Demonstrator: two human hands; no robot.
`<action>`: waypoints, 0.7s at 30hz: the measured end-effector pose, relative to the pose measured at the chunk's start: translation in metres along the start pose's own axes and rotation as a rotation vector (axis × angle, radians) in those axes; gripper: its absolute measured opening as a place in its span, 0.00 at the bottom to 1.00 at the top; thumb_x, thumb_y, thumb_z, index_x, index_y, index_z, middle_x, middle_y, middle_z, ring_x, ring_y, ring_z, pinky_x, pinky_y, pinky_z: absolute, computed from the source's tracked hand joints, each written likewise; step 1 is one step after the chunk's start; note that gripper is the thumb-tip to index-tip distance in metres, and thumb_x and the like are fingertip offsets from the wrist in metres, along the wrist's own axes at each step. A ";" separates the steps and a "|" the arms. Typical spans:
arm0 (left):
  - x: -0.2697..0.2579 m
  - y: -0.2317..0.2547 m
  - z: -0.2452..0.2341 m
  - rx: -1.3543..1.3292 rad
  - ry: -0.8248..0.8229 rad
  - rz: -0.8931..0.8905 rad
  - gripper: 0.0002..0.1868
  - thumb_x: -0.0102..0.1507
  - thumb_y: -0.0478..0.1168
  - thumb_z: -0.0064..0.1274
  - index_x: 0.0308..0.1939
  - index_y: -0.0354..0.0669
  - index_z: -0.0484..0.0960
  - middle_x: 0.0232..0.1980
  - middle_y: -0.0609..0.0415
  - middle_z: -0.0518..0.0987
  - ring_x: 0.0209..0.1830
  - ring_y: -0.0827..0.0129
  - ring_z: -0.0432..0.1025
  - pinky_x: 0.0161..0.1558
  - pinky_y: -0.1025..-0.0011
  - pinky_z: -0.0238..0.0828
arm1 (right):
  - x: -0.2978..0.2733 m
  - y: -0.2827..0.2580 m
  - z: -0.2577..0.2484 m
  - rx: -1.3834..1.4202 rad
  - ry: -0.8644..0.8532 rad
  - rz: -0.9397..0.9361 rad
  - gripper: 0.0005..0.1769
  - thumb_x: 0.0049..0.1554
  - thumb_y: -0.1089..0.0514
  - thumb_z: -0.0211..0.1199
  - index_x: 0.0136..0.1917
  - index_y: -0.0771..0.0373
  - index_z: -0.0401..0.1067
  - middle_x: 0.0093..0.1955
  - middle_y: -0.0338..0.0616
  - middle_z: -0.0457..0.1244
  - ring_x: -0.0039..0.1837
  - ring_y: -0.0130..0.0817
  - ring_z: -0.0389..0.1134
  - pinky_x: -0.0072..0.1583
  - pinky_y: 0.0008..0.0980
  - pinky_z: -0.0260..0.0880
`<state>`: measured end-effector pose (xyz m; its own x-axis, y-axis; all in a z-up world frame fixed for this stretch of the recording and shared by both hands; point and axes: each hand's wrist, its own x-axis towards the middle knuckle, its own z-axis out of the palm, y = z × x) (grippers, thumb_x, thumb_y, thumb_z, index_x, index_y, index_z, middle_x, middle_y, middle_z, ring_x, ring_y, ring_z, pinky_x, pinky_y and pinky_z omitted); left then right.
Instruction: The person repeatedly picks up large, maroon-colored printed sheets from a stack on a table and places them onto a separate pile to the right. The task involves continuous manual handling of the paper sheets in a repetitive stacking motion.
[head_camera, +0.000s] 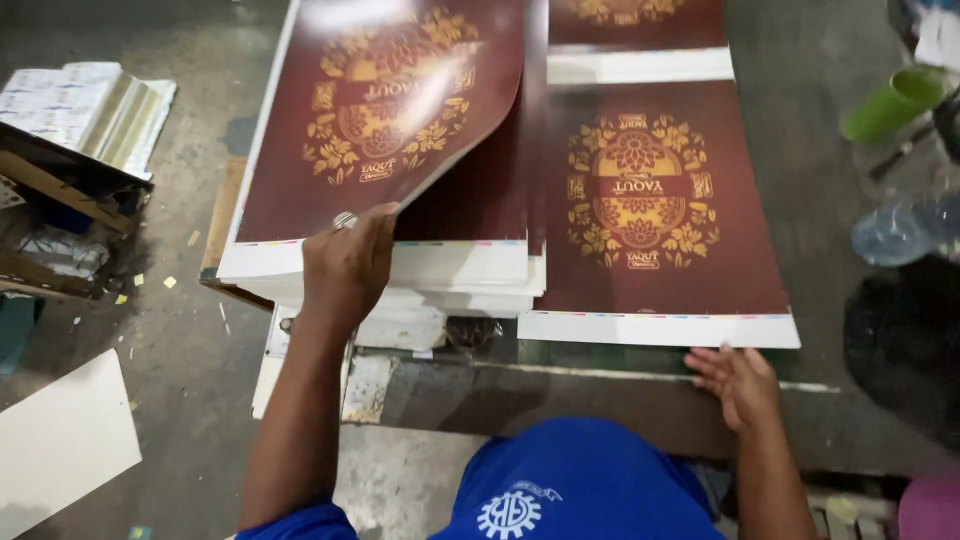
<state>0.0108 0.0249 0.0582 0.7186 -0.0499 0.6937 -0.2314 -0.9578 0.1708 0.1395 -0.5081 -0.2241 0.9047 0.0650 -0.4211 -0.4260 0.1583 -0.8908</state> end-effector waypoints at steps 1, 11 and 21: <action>-0.001 0.003 0.000 0.007 0.014 -0.002 0.07 0.69 0.33 0.57 0.51 0.40 0.82 0.32 0.48 0.80 0.27 0.57 0.75 0.31 0.60 0.70 | -0.002 0.004 -0.007 -0.004 -0.010 -0.011 0.27 0.69 0.55 0.54 0.76 0.66 0.53 0.57 0.56 0.68 0.53 0.44 0.73 0.45 0.40 0.73; -0.012 0.132 0.065 -0.198 0.113 0.226 0.12 0.67 0.31 0.59 0.52 0.28 0.79 0.51 0.39 0.80 0.52 0.53 0.78 0.53 0.60 0.78 | -0.085 -0.069 0.114 -0.149 -0.244 -0.136 0.27 0.65 0.58 0.52 0.76 0.66 0.61 0.60 0.54 0.68 0.56 0.42 0.71 0.48 0.37 0.74; -0.019 0.110 0.053 -0.133 -0.227 0.187 0.18 0.67 0.41 0.55 0.59 0.35 0.79 0.58 0.45 0.81 0.61 0.49 0.73 0.62 0.52 0.69 | -0.076 -0.058 0.080 0.221 -0.251 -0.263 0.12 0.67 0.61 0.56 0.63 0.65 0.64 0.51 0.49 0.66 0.48 0.37 0.71 0.44 0.41 0.76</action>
<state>0.0063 -0.0946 0.0269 0.7804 -0.2975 0.5499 -0.4457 -0.8816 0.1554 0.0964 -0.4436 -0.1267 0.9681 0.2276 -0.1050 -0.1925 0.4071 -0.8929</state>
